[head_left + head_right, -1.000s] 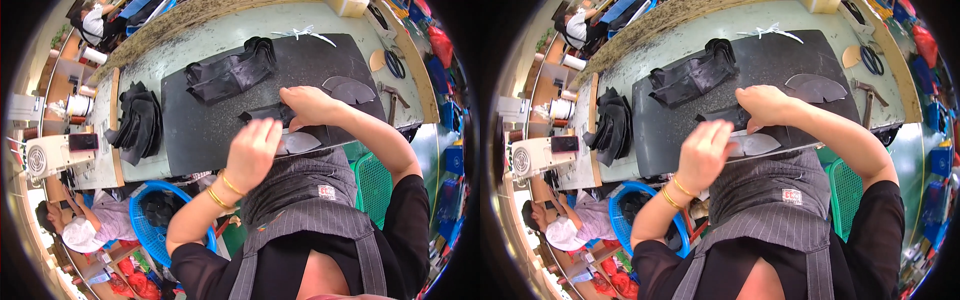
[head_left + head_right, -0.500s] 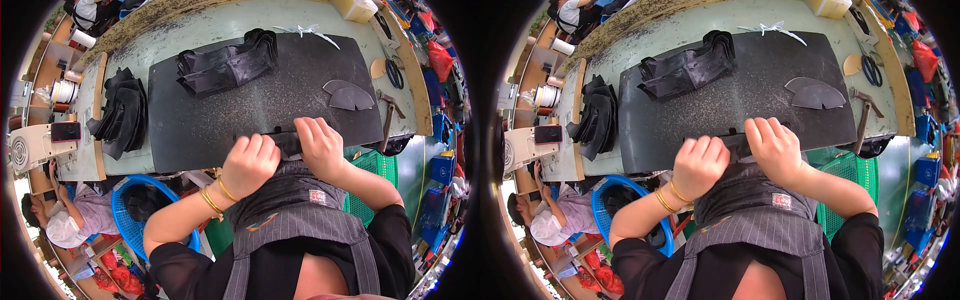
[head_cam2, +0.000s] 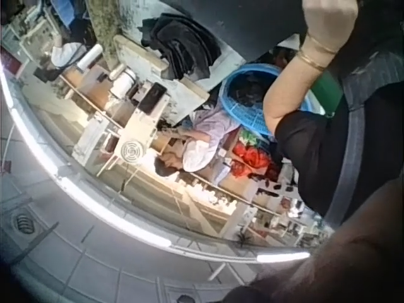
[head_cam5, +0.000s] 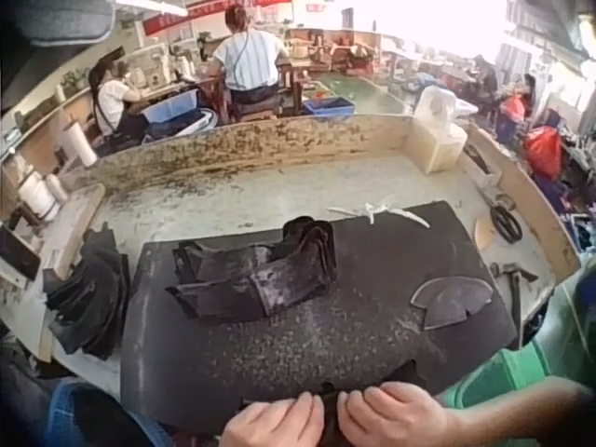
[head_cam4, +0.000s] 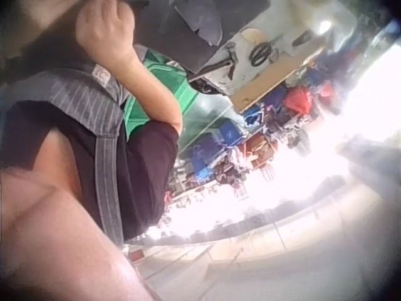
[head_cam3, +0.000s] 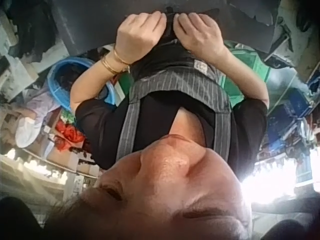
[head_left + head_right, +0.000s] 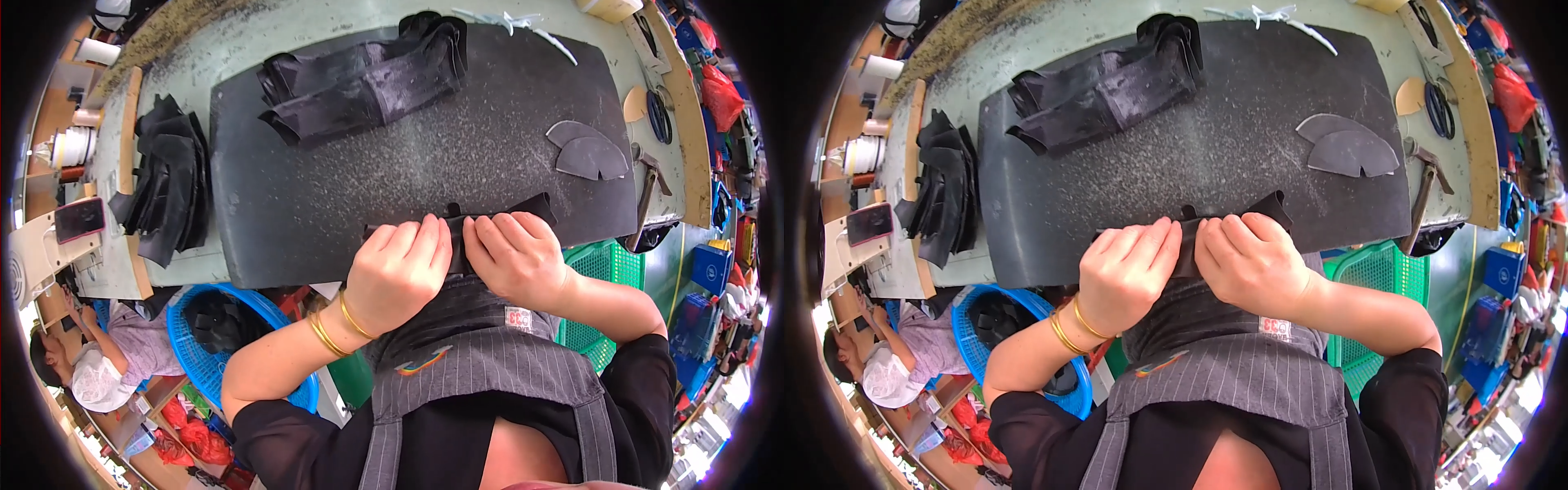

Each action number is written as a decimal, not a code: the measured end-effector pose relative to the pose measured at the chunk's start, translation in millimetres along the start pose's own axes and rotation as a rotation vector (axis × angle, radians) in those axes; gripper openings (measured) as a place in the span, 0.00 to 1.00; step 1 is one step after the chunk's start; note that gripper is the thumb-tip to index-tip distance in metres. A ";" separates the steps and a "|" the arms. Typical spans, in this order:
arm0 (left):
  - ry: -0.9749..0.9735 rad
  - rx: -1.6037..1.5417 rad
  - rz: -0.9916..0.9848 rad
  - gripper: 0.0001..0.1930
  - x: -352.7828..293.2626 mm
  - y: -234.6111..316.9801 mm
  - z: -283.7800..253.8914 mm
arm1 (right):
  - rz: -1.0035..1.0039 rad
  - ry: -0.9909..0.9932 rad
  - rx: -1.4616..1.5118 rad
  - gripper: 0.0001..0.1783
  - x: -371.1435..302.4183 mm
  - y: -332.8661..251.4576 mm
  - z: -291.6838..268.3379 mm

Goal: Aligning and attaching various leather components of a shoe upper at a manufacturing workbench.

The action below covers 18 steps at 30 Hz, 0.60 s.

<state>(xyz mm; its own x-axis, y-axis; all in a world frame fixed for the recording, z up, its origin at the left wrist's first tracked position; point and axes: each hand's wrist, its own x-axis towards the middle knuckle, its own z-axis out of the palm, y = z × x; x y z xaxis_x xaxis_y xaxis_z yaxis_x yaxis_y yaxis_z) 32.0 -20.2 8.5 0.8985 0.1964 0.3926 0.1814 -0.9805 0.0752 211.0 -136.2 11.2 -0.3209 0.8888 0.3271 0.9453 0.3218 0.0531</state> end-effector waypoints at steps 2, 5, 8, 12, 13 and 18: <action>-0.044 0.025 0.017 0.13 1.4 -3.2 0.4 | -0.020 -0.059 -0.040 0.20 3.6 -0.4 -2.4; -0.097 0.055 0.076 0.13 3.8 -8.9 -0.6 | -0.059 -0.162 -0.114 0.19 3.8 -0.5 -6.1; -0.105 0.009 0.086 0.14 6.3 -9.7 -3.7 | 0.040 -0.131 -0.011 0.26 -3.9 -5.4 -10.7; -0.148 -0.140 0.024 0.16 8.8 -12.6 -6.5 | 0.148 -0.008 0.217 0.24 -8.2 -7.7 -7.2; -0.106 -0.164 0.028 0.16 5.5 -12.4 -4.6 | 0.159 0.002 0.212 0.24 -10.5 -7.7 -7.3; -0.040 -0.056 0.185 0.15 -1.3 -15.8 1.3 | 0.067 0.068 0.132 0.23 -15.6 -8.4 -3.6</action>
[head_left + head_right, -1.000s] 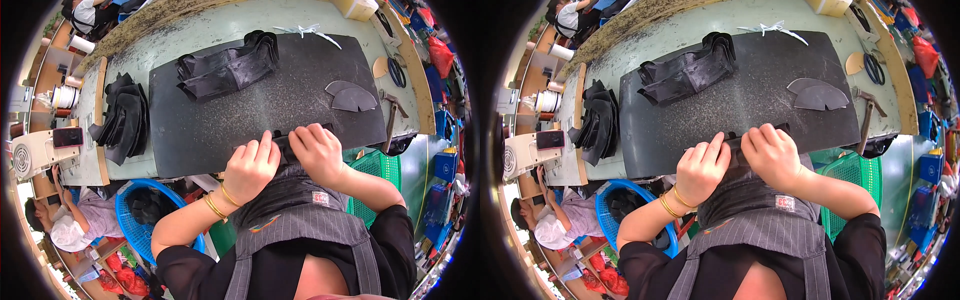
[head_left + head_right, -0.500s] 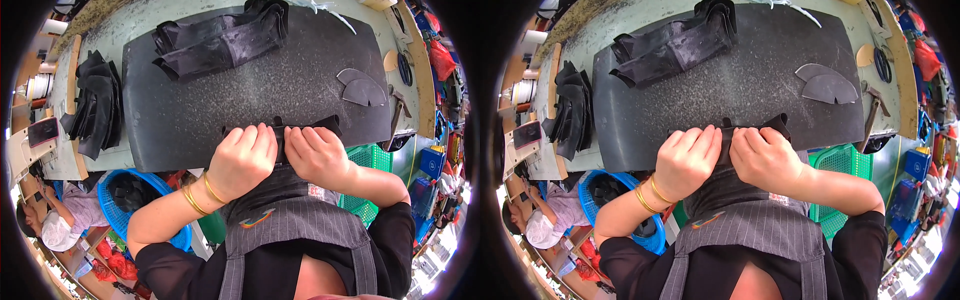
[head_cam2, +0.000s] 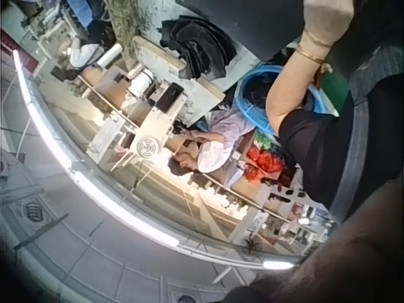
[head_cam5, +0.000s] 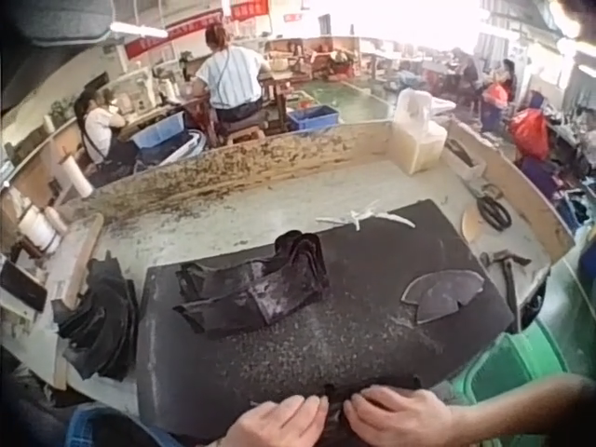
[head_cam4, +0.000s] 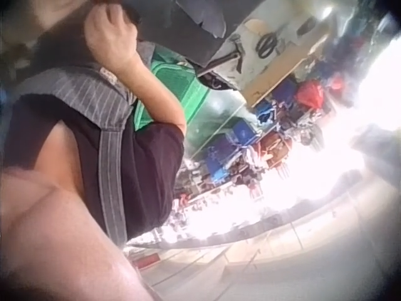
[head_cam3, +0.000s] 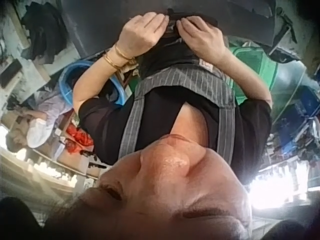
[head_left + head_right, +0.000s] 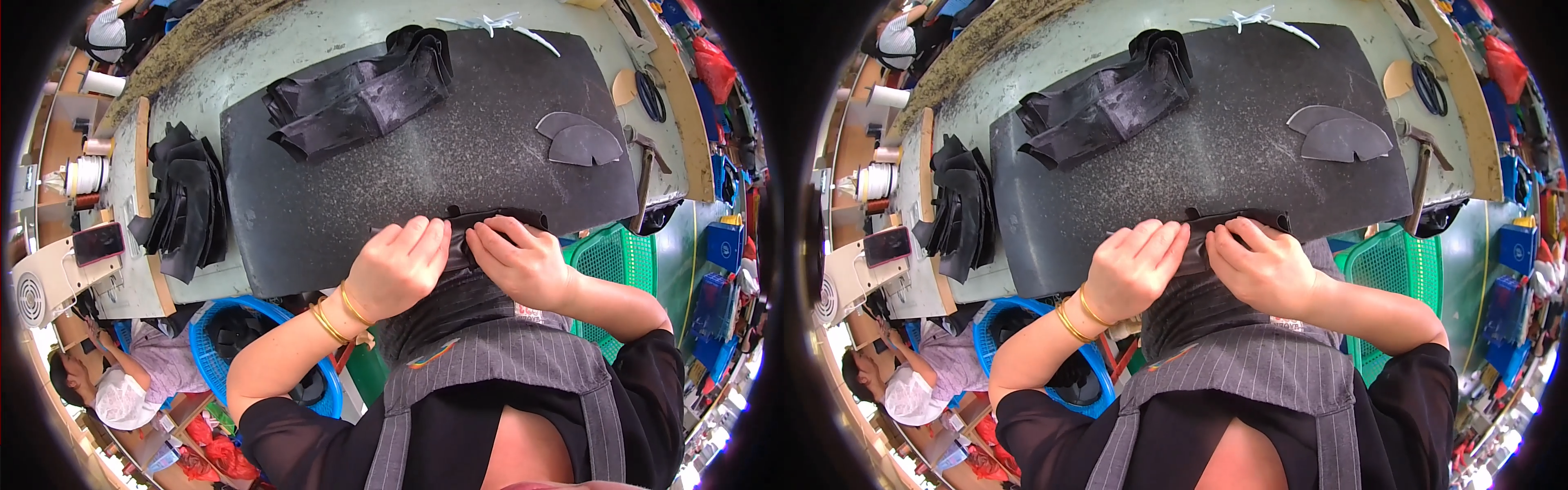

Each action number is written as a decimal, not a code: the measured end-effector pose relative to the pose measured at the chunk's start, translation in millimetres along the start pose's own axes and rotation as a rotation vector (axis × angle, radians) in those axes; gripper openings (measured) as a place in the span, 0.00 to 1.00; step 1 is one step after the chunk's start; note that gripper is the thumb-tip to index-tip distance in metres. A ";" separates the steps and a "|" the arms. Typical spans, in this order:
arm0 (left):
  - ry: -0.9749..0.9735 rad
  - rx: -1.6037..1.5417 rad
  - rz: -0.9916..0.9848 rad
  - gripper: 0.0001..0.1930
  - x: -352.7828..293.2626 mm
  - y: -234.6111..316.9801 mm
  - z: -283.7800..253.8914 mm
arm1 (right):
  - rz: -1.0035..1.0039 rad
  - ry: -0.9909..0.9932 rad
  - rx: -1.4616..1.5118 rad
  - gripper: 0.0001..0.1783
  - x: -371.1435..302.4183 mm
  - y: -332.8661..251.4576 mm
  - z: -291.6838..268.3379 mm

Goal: Aligning and attaching various leather components of a shoe upper at a manufacturing workbench.

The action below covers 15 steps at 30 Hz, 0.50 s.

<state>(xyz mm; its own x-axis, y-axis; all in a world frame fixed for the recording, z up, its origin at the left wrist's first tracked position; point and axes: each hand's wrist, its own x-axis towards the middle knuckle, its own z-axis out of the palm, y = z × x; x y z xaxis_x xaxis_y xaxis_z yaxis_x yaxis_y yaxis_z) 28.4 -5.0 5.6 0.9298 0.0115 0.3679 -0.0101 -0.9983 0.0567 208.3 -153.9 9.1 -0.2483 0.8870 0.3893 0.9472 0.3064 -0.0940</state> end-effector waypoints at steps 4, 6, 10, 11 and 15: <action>0.067 0.075 0.063 0.14 -2.1 -1.5 3.4 | 0.021 -0.002 0.058 0.23 -0.4 7.1 -2.4; 0.058 0.080 0.064 0.14 -1.1 -0.4 2.7 | -0.002 0.017 0.050 0.23 0.0 8.6 -2.5; -0.001 0.030 0.090 0.13 3.0 -3.9 -2.4 | -0.014 0.008 0.061 0.23 2.4 9.7 -1.6; -0.023 0.018 0.085 0.12 5.0 -3.9 -3.7 | -0.009 0.001 0.102 0.24 2.7 10.4 -1.3; -0.168 -0.029 0.050 0.12 14.4 1.5 -20.2 | -0.044 -0.067 0.044 0.24 3.2 5.8 -3.7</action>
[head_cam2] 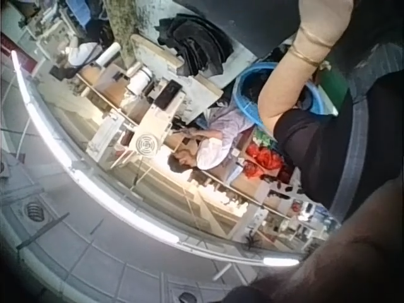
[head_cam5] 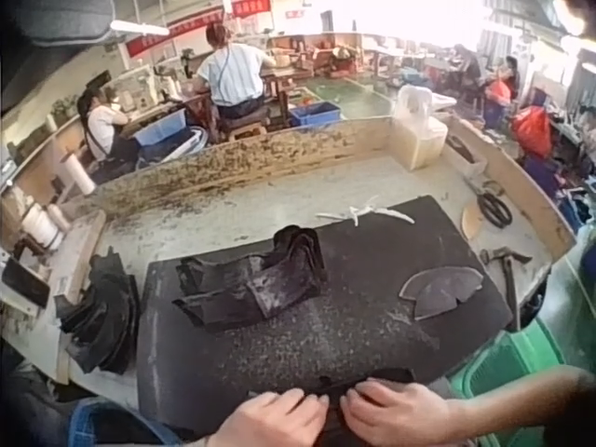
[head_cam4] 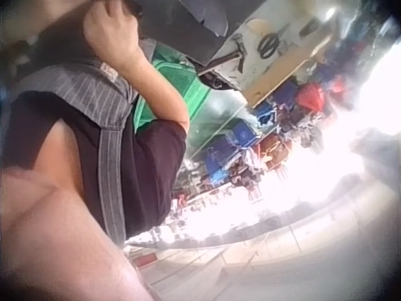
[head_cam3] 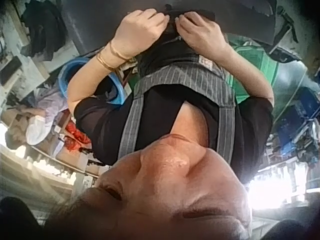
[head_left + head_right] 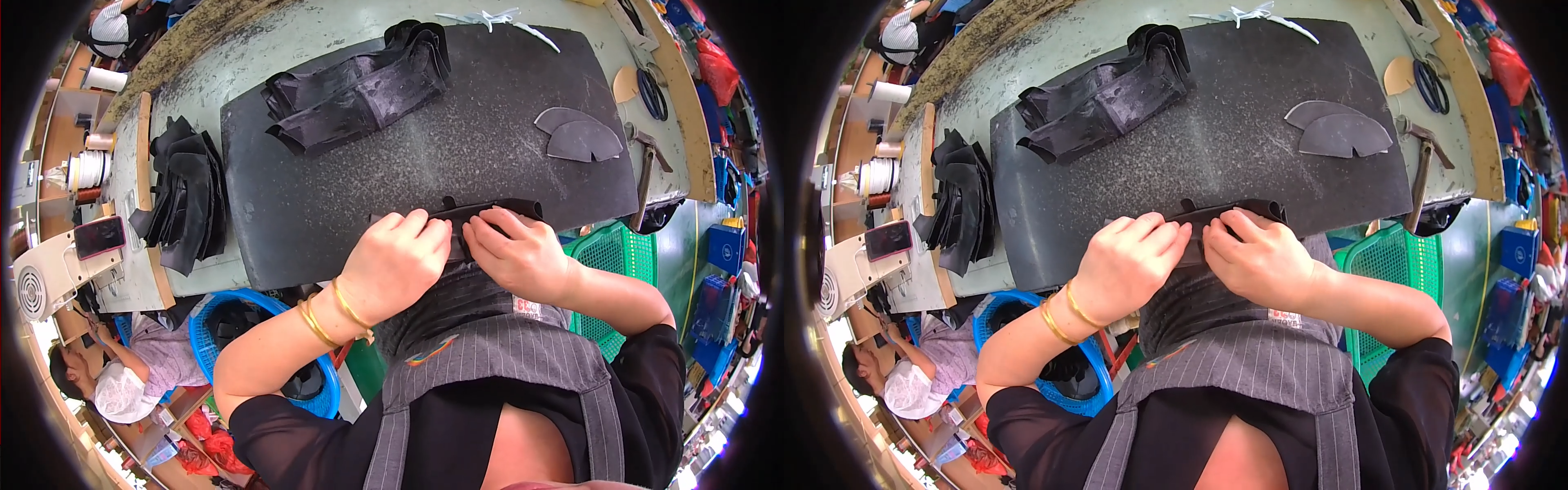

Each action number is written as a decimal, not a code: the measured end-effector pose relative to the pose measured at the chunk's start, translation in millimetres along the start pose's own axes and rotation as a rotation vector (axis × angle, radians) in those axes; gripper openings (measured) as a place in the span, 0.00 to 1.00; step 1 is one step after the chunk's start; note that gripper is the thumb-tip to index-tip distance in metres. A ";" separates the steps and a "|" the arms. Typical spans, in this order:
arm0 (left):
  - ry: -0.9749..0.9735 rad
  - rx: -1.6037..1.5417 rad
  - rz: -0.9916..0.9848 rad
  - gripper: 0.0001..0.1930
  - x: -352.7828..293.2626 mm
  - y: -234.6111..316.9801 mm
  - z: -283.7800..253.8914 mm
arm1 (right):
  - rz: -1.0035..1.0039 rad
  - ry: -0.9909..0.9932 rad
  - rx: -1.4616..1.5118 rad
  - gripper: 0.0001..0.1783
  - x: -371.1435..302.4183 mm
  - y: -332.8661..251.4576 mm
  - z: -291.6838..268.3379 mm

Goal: Aligning and attaching various leather components of a shoe upper at a manufacturing workbench.

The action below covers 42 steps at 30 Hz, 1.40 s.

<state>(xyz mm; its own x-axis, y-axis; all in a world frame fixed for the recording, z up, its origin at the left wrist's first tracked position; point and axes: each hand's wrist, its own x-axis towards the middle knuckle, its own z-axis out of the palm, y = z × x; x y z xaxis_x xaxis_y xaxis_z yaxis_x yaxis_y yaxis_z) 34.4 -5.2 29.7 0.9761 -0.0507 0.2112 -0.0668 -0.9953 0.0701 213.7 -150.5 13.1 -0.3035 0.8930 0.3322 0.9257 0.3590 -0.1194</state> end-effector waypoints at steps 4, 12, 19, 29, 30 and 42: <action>-0.091 -0.080 -0.135 0.14 2.4 6.2 -6.5 | 0.005 0.003 0.005 0.23 0.6 2.2 1.9; -0.013 -0.039 -0.067 0.14 -1.8 13.5 0.2 | -0.069 0.020 0.038 0.18 0.2 8.1 0.4; -0.129 0.088 -0.079 0.14 7.3 42.7 -7.2 | -0.114 -0.087 -0.157 0.19 -10.9 -4.6 -3.5; 0.152 0.038 -0.433 0.13 27.4 89.0 40.1 | -0.106 0.551 -0.059 0.12 -52.0 17.3 -6.7; 0.143 0.013 -0.433 0.13 32.5 88.4 41.6 | -0.005 0.508 0.097 0.09 -50.5 15.3 -4.8; 0.187 0.241 -0.273 0.13 32.0 96.9 57.1 | 1.107 0.137 1.126 0.11 -24.3 39.1 -15.0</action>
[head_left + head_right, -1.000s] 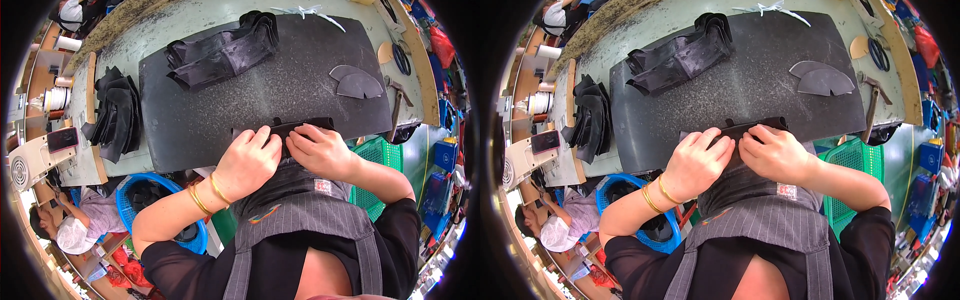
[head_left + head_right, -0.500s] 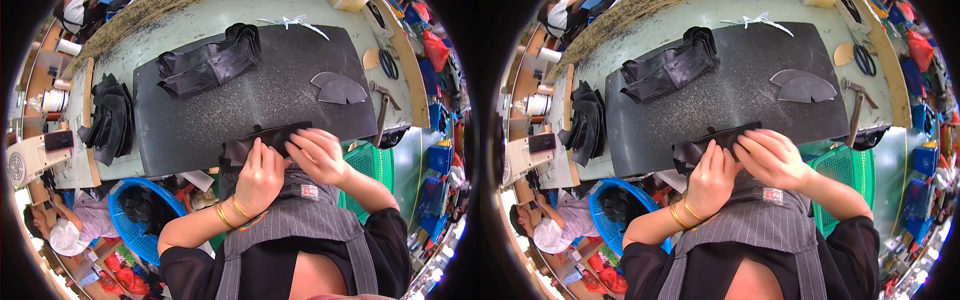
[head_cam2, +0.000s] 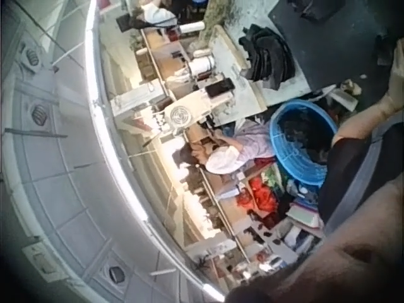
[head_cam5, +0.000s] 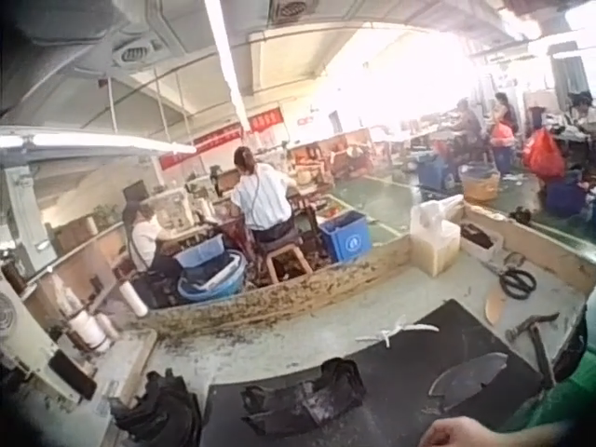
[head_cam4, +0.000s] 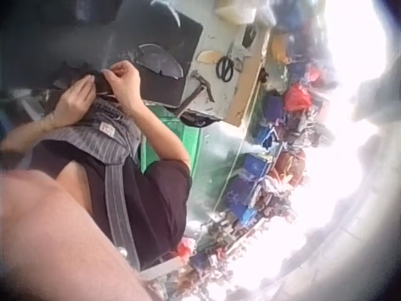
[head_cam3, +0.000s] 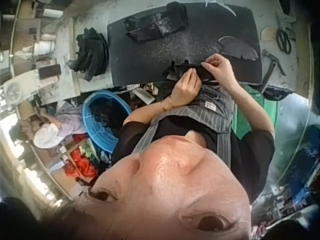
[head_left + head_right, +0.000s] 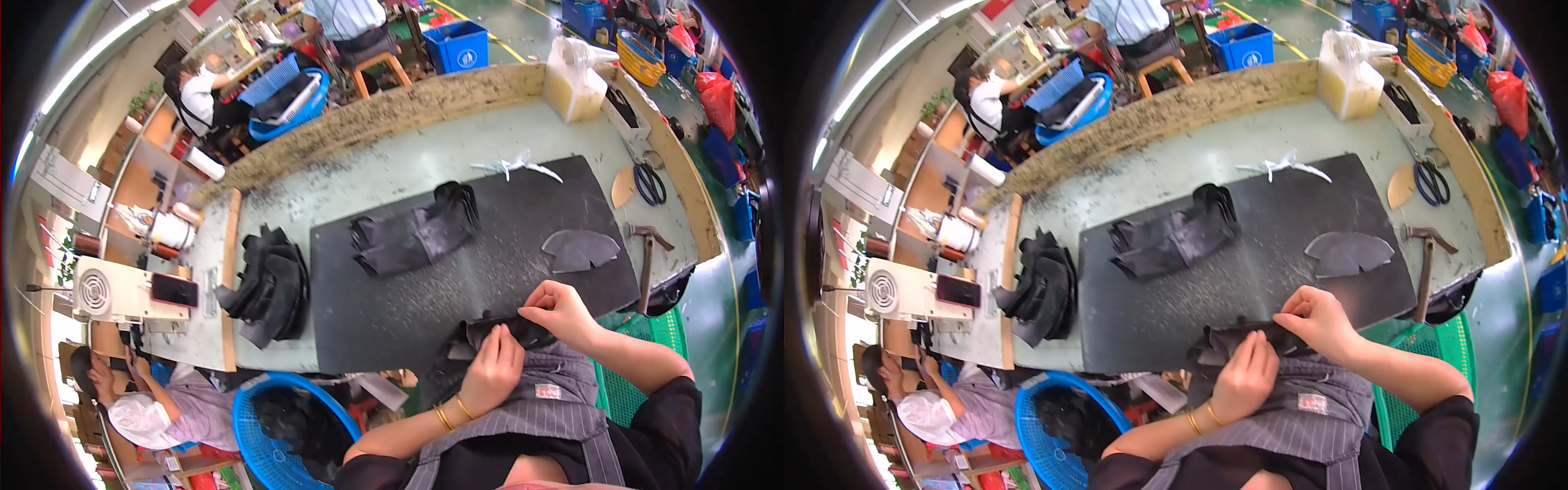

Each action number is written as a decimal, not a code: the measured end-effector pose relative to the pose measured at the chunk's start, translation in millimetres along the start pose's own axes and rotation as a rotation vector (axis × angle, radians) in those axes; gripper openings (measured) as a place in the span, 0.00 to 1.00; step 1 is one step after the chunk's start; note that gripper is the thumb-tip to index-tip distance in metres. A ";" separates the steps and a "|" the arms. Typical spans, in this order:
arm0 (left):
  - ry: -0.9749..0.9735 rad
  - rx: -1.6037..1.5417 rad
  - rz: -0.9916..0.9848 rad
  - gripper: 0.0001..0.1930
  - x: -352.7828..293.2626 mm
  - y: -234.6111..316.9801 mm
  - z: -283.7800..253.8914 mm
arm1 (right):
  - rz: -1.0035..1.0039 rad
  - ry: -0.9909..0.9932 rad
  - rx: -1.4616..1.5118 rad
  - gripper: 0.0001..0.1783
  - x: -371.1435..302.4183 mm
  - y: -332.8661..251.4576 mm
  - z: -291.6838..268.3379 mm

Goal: Aligning and attaching various leather components of a shoe upper at a manufacturing workbench.

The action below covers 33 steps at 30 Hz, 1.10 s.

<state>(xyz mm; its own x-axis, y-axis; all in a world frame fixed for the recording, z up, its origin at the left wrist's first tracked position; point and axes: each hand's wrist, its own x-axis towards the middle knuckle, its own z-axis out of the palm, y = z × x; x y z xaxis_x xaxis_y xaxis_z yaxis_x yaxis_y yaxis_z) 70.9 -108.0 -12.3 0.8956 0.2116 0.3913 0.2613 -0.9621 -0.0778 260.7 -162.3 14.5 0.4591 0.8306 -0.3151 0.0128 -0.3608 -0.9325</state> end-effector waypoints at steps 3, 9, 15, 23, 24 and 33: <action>0.039 -0.044 -0.048 0.09 0.7 1.6 1.2 | 0.120 -0.127 0.083 0.14 3.8 -12.1 -3.2; 0.123 -0.198 -0.248 0.04 3.3 0.0 6.3 | 0.304 -0.141 0.458 0.23 -30.4 -11.8 -8.8; 0.134 -0.075 -0.081 0.08 1.2 -5.9 8.9 | 0.552 -0.038 0.597 0.33 -3.6 -49.1 9.8; 0.094 -0.080 -0.094 0.08 4.2 13.0 12.9 | 0.142 -0.131 -0.725 0.24 9.3 -31.6 -7.8; 0.090 -0.094 -0.094 0.08 5.3 12.9 15.1 | 0.156 -0.131 -0.728 0.24 12.9 -26.4 -8.5; 0.064 -0.007 -0.076 0.09 10.5 2.9 9.6 | -0.016 -0.283 -0.375 0.14 28.7 -23.7 -12.2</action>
<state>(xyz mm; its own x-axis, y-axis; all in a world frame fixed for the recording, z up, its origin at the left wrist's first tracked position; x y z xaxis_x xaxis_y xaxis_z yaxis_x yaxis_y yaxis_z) 84.5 -106.9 -17.3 0.8486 0.2727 0.4533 0.3246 -0.9451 -0.0390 284.4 -135.0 29.6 0.1967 0.9014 -0.3857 0.3615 -0.4323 -0.8261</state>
